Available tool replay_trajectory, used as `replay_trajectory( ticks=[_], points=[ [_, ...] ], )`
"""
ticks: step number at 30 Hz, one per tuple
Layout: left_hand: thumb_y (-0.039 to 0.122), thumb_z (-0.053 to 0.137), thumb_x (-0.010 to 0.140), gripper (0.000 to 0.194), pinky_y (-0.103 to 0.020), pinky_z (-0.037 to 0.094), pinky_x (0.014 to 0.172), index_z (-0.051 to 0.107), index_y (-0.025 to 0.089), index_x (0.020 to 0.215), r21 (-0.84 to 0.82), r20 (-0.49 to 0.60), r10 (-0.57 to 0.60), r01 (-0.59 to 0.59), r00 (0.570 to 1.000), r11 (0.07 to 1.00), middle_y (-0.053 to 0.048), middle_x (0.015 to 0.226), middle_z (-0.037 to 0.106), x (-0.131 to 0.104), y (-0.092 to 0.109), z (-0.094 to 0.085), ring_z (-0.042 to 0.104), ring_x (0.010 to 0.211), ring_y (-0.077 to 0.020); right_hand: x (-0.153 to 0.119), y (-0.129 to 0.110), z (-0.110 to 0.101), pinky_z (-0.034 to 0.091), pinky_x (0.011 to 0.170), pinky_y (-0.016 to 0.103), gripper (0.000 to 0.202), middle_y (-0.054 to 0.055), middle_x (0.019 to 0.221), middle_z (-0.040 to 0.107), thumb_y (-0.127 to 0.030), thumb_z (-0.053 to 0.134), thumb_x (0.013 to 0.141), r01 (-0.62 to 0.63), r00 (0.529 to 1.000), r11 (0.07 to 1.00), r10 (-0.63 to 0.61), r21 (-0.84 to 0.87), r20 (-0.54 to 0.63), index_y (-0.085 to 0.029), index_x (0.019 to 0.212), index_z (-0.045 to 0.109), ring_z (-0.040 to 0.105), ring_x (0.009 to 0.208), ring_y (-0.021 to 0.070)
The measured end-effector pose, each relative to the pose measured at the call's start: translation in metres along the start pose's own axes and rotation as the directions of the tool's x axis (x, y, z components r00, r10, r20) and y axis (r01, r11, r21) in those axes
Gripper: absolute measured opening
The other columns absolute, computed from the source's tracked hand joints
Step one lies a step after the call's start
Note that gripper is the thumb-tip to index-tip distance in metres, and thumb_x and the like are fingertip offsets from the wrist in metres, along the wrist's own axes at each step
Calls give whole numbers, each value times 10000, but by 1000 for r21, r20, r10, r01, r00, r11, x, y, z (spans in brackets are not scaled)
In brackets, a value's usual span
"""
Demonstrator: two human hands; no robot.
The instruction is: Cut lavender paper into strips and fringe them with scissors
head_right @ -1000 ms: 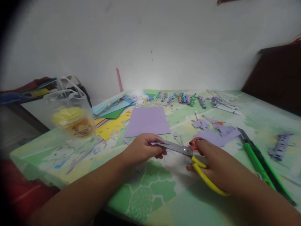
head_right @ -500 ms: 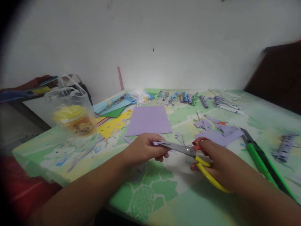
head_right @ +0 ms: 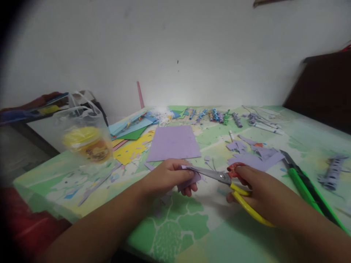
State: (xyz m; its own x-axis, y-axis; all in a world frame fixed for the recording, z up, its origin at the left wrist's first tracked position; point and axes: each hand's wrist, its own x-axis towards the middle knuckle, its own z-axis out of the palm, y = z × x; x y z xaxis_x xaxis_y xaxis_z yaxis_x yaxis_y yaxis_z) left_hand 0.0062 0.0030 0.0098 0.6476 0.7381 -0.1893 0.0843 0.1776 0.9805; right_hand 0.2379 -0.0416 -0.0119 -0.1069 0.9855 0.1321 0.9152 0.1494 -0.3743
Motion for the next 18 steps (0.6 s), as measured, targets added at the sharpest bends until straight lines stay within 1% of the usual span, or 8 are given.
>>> replay_trajectory(
  ticks=[3,7,11,13,15,18],
  points=[
    [150,459,772,156,-172,383,451,566,134,659,4,-31,-35,35,999,999,2,587,616,0,2,2,547,451,-59,0,2,1,462,626,344,231,54,848,678,-431,600,700,-22,996,999,20,25,85,-247,831,555,599,694,231],
    [163,455,789,162,-177,391,449,558,134,668,-17,-33,-45,45,998,999,1,588,618,2,3,2,550,449,-64,1,2,-1,465,670,362,266,76,926,679,-455,601,699,-39,993,998,33,52,110,-242,852,555,608,773,259],
    [202,450,814,197,-188,410,467,556,133,663,-34,-15,-35,35,999,999,-5,597,619,2,0,1,555,460,-68,1,-1,-3,458,617,351,221,40,792,660,-440,601,701,-33,996,999,32,10,81,-250,801,547,579,669,235],
    [205,451,811,193,-190,411,471,557,135,666,-28,-11,-34,33,999,999,-3,595,619,2,-1,1,553,459,-69,0,0,-3,456,614,354,228,37,767,649,-445,602,697,-36,996,999,37,-5,82,-247,793,544,574,657,234],
    [196,451,796,181,-188,399,465,559,137,663,-14,-15,-36,36,999,999,-2,589,618,2,-1,1,548,455,-68,0,4,-3,461,646,369,256,50,805,662,-463,605,702,-46,993,999,45,10,105,-244,822,554,591,700,249],
    [171,452,752,147,-186,377,447,555,141,651,-13,-35,-51,51,998,999,3,554,607,3,-1,2,533,439,-71,-2,9,-1,469,731,395,310,73,938,678,-477,608,727,-51,991,997,43,62,124,-245,930,569,612,821,274]
  ],
)
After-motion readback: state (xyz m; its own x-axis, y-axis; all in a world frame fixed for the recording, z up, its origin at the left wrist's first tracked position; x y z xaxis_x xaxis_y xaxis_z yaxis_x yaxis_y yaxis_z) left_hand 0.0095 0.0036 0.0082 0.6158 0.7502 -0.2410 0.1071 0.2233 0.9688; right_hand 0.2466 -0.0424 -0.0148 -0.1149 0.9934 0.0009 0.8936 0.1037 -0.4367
